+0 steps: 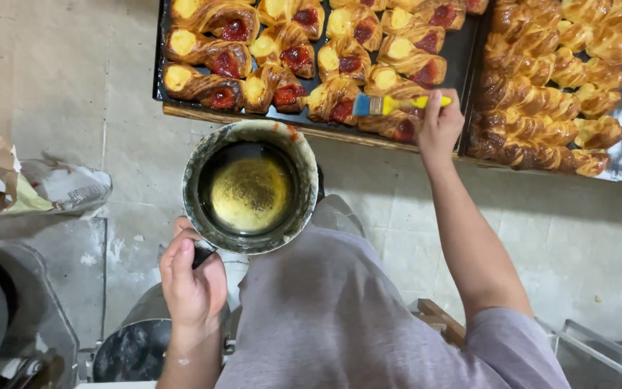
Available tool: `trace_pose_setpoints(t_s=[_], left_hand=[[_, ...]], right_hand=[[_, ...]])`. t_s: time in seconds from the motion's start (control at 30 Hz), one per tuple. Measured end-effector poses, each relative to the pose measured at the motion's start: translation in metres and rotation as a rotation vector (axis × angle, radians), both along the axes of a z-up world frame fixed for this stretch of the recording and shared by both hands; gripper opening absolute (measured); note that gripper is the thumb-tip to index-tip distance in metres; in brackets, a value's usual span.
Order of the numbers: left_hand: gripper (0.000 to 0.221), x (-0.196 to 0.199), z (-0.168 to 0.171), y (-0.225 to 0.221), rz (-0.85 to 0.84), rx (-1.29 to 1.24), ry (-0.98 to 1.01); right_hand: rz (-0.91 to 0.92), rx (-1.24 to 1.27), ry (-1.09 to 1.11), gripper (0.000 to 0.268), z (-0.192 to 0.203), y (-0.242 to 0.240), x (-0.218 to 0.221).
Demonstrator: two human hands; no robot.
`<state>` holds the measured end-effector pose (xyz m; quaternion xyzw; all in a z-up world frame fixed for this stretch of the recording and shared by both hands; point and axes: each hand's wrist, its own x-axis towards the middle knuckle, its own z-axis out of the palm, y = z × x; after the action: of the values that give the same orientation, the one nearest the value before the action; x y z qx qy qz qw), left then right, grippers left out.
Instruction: Apply glaze to baked pastries using a brush
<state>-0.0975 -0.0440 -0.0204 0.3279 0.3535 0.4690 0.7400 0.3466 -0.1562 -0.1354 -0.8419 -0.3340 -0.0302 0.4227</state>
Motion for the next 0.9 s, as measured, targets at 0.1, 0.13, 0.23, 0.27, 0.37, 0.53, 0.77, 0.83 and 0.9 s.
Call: trace_pose_setpoints(t_s=[0.1, 0.13, 0.23, 0.27, 0.37, 0.53, 0.77, 0.83, 0.9], left_hand=[[0.031, 0.003, -0.001, -0.001, -0.021, 0.026, 0.001], [0.032, 0.005, -0.003, 0.0, -0.03, 0.023, 0.012], [0.031, 0.013, -0.01, 0.004, -0.056, 0.027, 0.012], [0.029, 0.014, -0.012, 0.004, -0.066, 0.019, 0.015], [0.028, 0.025, -0.017, 0.006, -0.086, 0.018, 0.013], [0.026, 0.054, -0.015, -0.001, -0.1, 0.039, 0.042], [0.022, 0.104, -0.015, -0.025, -0.079, 0.011, -0.018], [0.023, 0.119, -0.011, -0.034, -0.057, 0.012, -0.004], [0.024, 0.135, -0.011, -0.042, -0.033, 0.011, 0.006]], right_hand=[[-0.026, -0.051, 0.016, 0.032, -0.006, -0.026, -0.007], [-0.037, -0.017, 0.014, 0.032, -0.001, -0.027, -0.006], [-0.022, -0.027, -0.006, 0.031, 0.028, -0.029, -0.012], [0.012, -0.085, -0.012, 0.031, 0.039, -0.033, -0.018], [0.075, 0.097, -0.019, 0.033, 0.086, -0.043, -0.039], [0.131, 0.654, 0.175, 0.024, 0.137, -0.056, -0.061], [0.698, 0.051, 0.044, 0.024, 0.187, 0.007, -0.071], [0.722, 0.054, 0.033, 0.021, 0.188, 0.013, -0.058], [0.748, 0.053, 0.018, 0.019, 0.186, 0.017, -0.043]])
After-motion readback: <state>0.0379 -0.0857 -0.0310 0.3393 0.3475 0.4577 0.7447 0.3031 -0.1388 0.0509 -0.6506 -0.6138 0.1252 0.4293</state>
